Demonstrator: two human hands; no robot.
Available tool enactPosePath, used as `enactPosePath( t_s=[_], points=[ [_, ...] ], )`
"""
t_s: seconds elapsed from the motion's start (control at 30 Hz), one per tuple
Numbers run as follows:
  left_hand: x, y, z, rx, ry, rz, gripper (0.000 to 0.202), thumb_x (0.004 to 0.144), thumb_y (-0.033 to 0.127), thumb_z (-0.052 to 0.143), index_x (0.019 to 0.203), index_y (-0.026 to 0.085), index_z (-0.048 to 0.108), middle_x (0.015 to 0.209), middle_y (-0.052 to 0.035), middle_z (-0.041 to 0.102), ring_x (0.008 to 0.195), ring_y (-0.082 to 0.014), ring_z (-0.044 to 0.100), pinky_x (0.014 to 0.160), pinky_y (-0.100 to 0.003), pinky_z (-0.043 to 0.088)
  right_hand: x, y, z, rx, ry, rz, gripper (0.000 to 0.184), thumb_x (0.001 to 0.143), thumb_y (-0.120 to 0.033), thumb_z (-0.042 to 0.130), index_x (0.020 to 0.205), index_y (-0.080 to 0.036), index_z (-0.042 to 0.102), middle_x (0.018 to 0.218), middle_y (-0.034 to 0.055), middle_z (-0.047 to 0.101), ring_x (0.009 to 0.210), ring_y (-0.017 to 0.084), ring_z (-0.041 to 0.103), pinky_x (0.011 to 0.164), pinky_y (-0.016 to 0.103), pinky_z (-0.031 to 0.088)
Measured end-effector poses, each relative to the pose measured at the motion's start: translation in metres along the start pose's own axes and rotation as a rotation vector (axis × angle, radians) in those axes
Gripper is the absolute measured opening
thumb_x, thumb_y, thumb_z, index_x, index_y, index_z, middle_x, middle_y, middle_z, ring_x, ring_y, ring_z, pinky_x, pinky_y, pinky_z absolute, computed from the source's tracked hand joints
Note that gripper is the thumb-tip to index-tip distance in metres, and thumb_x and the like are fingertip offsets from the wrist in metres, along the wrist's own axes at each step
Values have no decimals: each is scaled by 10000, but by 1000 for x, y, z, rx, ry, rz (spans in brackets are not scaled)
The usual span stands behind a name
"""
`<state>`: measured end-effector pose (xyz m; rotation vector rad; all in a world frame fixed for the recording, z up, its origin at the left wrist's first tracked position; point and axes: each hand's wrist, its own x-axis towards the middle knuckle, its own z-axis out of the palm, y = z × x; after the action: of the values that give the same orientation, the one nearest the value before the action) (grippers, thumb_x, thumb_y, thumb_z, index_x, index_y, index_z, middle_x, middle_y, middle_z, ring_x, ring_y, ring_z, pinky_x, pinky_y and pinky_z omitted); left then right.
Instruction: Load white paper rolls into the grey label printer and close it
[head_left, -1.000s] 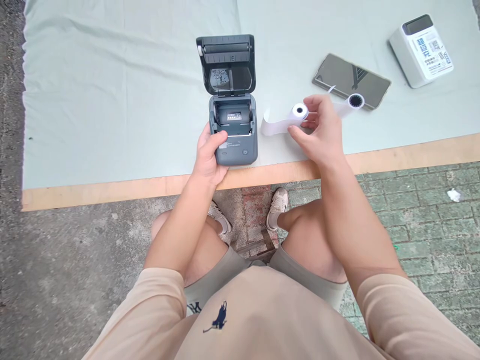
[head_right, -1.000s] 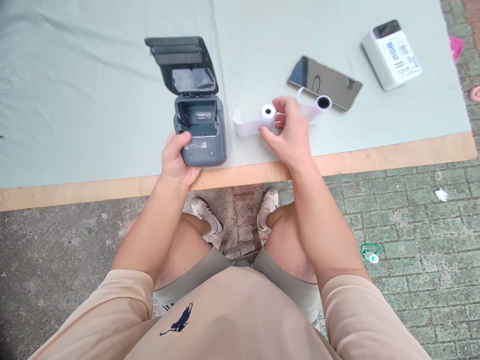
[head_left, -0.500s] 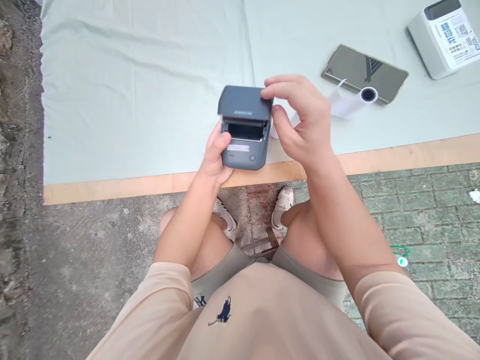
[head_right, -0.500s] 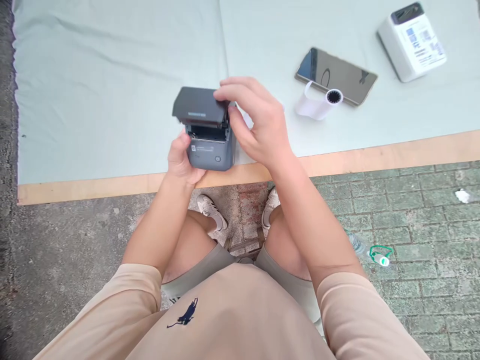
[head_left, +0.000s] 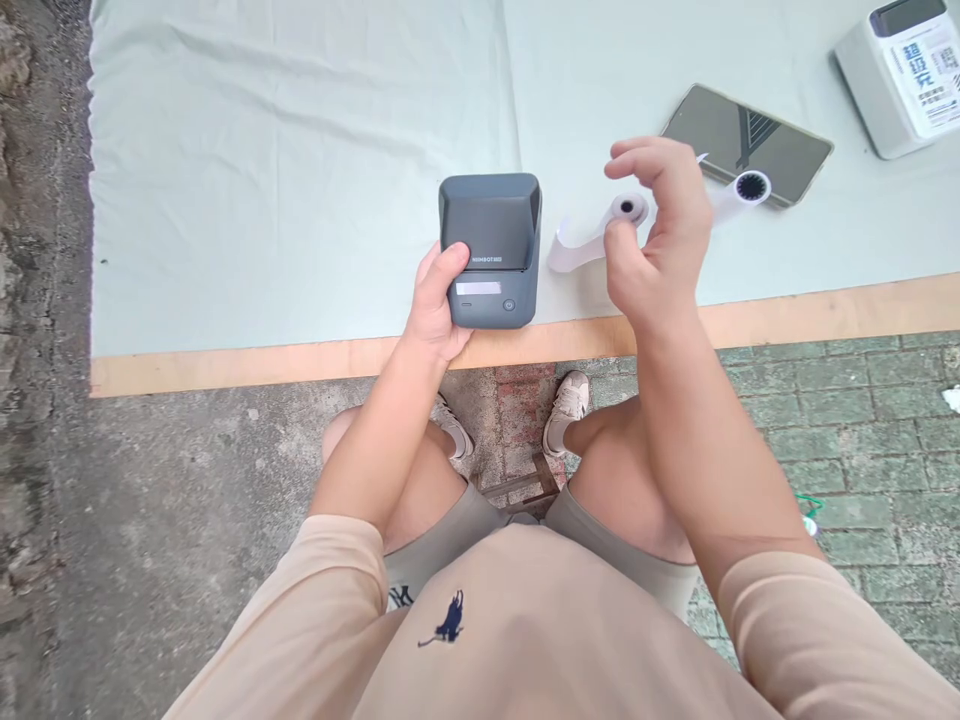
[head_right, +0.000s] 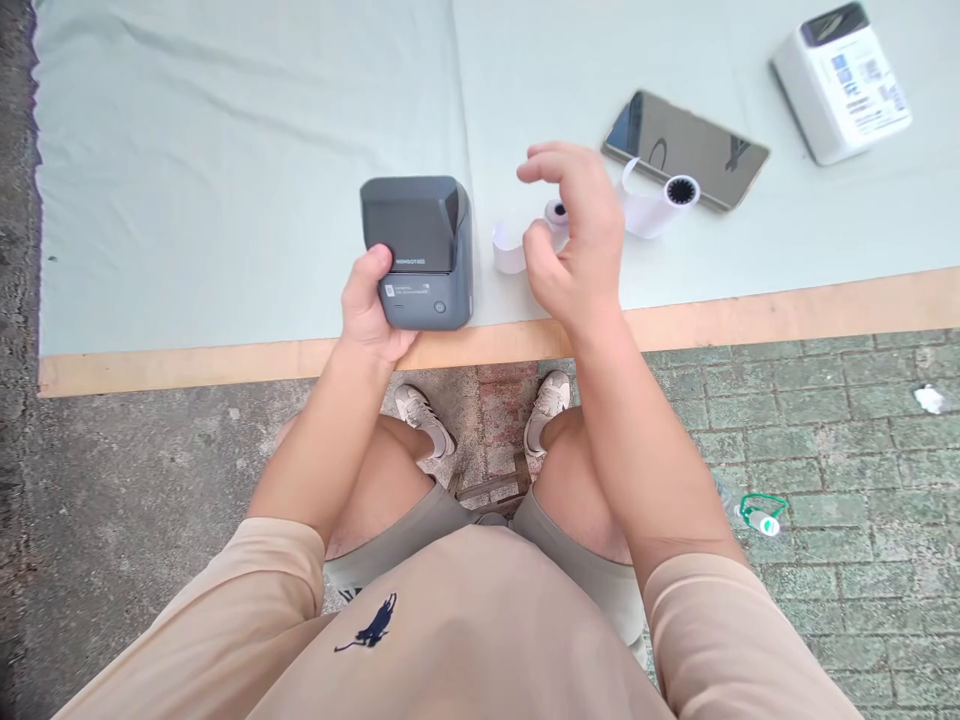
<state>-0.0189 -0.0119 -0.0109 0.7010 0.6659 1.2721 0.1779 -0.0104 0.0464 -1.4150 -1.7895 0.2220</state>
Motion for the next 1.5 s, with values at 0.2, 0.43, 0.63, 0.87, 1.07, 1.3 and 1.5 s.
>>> enactPosePath(
  t_s=[0.2, 0.43, 0.63, 0.87, 1.07, 1.3, 1.5],
  points=[
    [-1, 2, 1, 58, 21, -21, 336, 773, 476, 586, 962, 202, 632, 936, -23, 696, 1307, -221, 473, 1052, -340, 466, 1, 4, 2, 100, 8, 21, 352, 721, -62, 416, 972, -300, 484, 1126, -13, 559, 1129, 172, 511, 1023, 412, 442],
    [-5, 4, 7, 107, -14, 26, 294, 767, 450, 617, 915, 196, 632, 1018, -37, 690, 1284, -258, 496, 1002, -375, 518, -3, -7, 2, 116, -45, -1, 199, 844, -264, 431, 1033, -291, 490, 1173, -5, 550, 1175, 168, 504, 1056, 401, 437],
    [-12, 4, 16, 190, -100, 144, 358, 732, 451, 658, 1015, 239, 599, 1043, -23, 681, 1283, -273, 496, 962, -397, 542, -5, -23, 5, 162, -306, -87, 398, 829, -465, 501, 1190, -305, 456, 1301, -6, 493, 1263, 168, 456, 1120, 379, 398],
    [-9, 4, 13, 123, -89, 81, 348, 733, 437, 651, 1004, 226, 598, 1046, -29, 680, 1259, -255, 521, 981, -369, 524, -7, -17, 7, 226, -255, -55, 333, 847, -389, 483, 1165, -297, 453, 1267, -5, 513, 1224, 146, 483, 1088, 336, 420],
    [4, 5, 7, -79, 72, -8, 300, 828, 440, 420, 773, 210, 605, 763, 3, 671, 864, -155, 672, 950, -316, 523, -3, 15, 0, 197, 84, 112, 283, 777, -133, 408, 1014, -269, 483, 1110, 24, 522, 1129, 148, 487, 1055, 368, 405],
    [7, 5, 5, -78, 98, -15, 276, 840, 390, 402, 771, 212, 600, 775, -1, 661, 883, -150, 656, 967, -289, 505, -4, 47, 2, 261, -124, 233, 411, 705, -161, 487, 1084, -314, 444, 1187, 16, 493, 981, 143, 528, 924, 363, 487],
    [6, 4, 5, -45, 122, -11, 264, 835, 392, 409, 724, 212, 566, 764, -15, 650, 988, -185, 642, 950, -328, 519, -6, 44, 1, 242, -158, 201, 396, 689, -189, 545, 1057, -313, 466, 1155, 13, 518, 1046, 163, 516, 918, 362, 493]
  ],
)
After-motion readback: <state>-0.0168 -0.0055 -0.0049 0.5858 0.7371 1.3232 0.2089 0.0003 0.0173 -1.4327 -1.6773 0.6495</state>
